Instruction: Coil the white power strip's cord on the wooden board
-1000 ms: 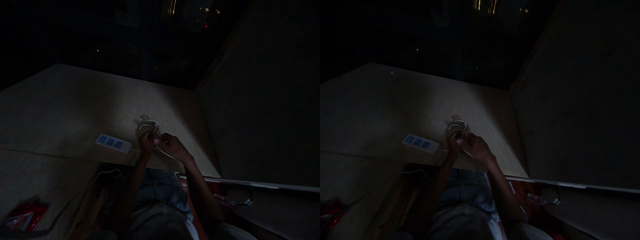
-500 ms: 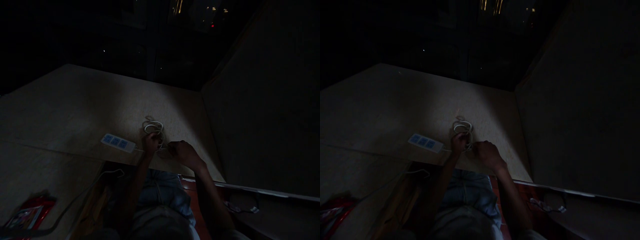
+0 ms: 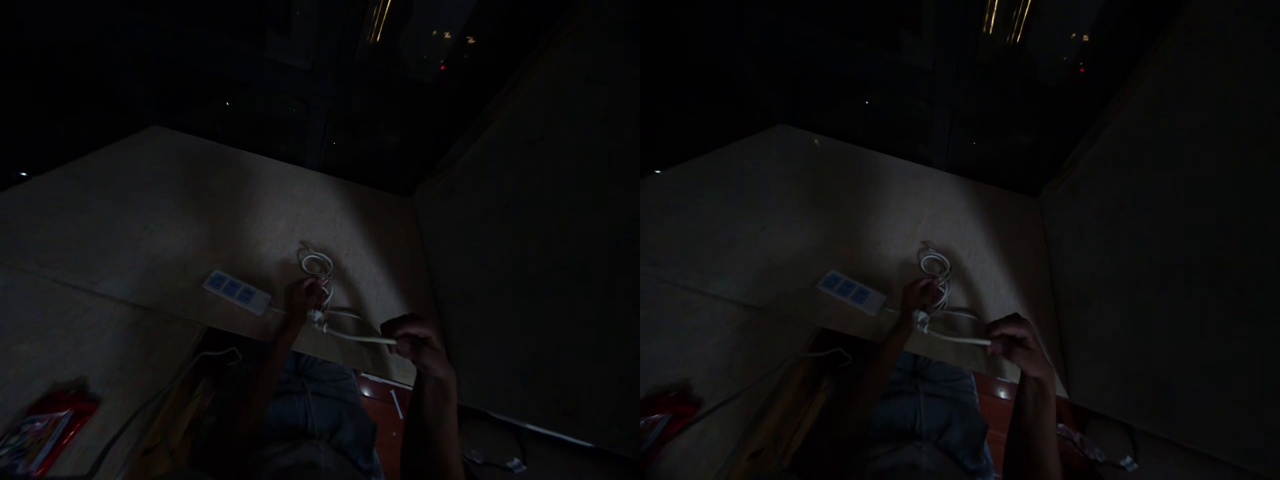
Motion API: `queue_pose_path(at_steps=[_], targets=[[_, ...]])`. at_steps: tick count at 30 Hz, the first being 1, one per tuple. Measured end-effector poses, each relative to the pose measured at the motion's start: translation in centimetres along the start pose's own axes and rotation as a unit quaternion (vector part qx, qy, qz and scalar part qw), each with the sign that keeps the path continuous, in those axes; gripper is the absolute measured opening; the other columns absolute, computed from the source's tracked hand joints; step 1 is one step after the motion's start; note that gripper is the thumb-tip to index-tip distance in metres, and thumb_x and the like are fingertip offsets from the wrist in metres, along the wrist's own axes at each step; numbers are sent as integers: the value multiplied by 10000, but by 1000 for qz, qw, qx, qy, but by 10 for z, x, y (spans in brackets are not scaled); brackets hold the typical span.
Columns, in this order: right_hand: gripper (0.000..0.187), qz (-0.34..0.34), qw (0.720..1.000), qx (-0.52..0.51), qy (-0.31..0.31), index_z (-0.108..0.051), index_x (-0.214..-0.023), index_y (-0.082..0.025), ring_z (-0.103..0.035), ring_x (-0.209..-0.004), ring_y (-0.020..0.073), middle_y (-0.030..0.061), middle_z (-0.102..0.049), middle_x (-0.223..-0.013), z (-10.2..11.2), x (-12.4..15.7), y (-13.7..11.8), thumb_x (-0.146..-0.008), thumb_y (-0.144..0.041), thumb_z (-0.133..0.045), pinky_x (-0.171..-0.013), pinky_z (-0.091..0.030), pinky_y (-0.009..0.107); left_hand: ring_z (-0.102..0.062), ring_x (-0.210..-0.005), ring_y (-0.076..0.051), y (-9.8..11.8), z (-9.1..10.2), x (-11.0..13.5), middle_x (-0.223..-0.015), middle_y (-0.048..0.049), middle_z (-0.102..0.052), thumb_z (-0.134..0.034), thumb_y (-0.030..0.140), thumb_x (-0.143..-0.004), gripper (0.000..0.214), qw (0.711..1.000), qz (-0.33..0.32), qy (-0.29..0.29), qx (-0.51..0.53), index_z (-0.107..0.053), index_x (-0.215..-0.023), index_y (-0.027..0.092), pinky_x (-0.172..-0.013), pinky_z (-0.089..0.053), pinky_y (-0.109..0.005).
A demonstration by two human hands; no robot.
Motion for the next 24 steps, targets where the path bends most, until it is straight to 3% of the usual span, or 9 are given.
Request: queue_pose_path(at_steps=[2,5,8,11,14,17,21,24], targets=[[424,58,989,-80,107,-588,-543,-267,-345,-327,121,-55,-353,-345,15,8,0,-770,-624,-620,-434,-333,293,-690,-617,-178,-1,-1,1,-667,-47,-733,-579,514,-850,373,1000,4,-3,-1,-758,-855,188,-577,-520,-250],[448,81,946,-172,264,-517,-537,-280,-169,-312,102,-95,-167,-371,33,16,7,-836,-613,-525,-415,-286,291,-687,-615,-171,-4,-1,2,-649,-38,-726,-574,531,-848,378,1000,17,2,-7,-753,-864,198,-564,-508,-234],[316,98,900,-256,339,-604,-687,-282,-76,-369,99,-102,-114,-473,44,13,10,-910,-475,-491,-422,-256,271,-693,-628,-178,-8,-1,2,-661,-44,-730,-590,551,-834,392,1000,31,0,0,-752,-874,197,-570,-512,-237],[163,95,876,-313,355,-642,-811,-266,-86,-399,96,-103,-140,-523,56,0,19,-910,-356,-548,-430,-266,243,-689,-614,-180,-10,-3,1,-666,-48,-731,-597,584,-824,435,998,44,-14,29,-750,-881,180,-564,-514,-245],[114,61,876,-327,349,-631,-830,-240,-149,-391,76,-110,-196,-517,69,-14,42,-880,-342,-617,-433,-293,214,-685,-603,-176,-10,-4,0,-659,-44,-726,-587,603,-827,453,997,56,-34,42,-743,-860,180,-553,-507,-241],[176,19,893,-307,328,-601,-847,-228,-184,-371,59,-125,-209,-491,77,-26,70,-857,-394,-657,-418,-303,191,-686,-611,-175,-6,-3,0,-669,-40,-727,-563,590,-848,431,997,49,-43,35,-738,-841,197,-555,-501,-237],[309,-42,897,-291,331,-577,-872,-217,-249,-372,46,-138,-275,-477,85,-29,103,-757,-455,-737,-408,-318,175,-692,-688,-193,8,8,2,-720,-55,-737,-571,536,-858,371,999,-21,-34,4,-738,-834,206,-619,-514,-257],[384,-94,914,-229,320,-561,-907,-222,-331,-389,52,-131,-349,-498,89,-23,119,-744,-531,-718,-394,-322,175,-699,-814,-214,16,19,12,-876,-73,-759,-632,489,-827,336,996,-57,-46,-54,-735,-980,208,-712,-527,-280]])
Point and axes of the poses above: each hand's wrist, its own x-axis away from the middle knuckle, its own z-axis out of the back of the hand, y = z × x, the point moved 7 cm from there along -x, towards the middle knuckle
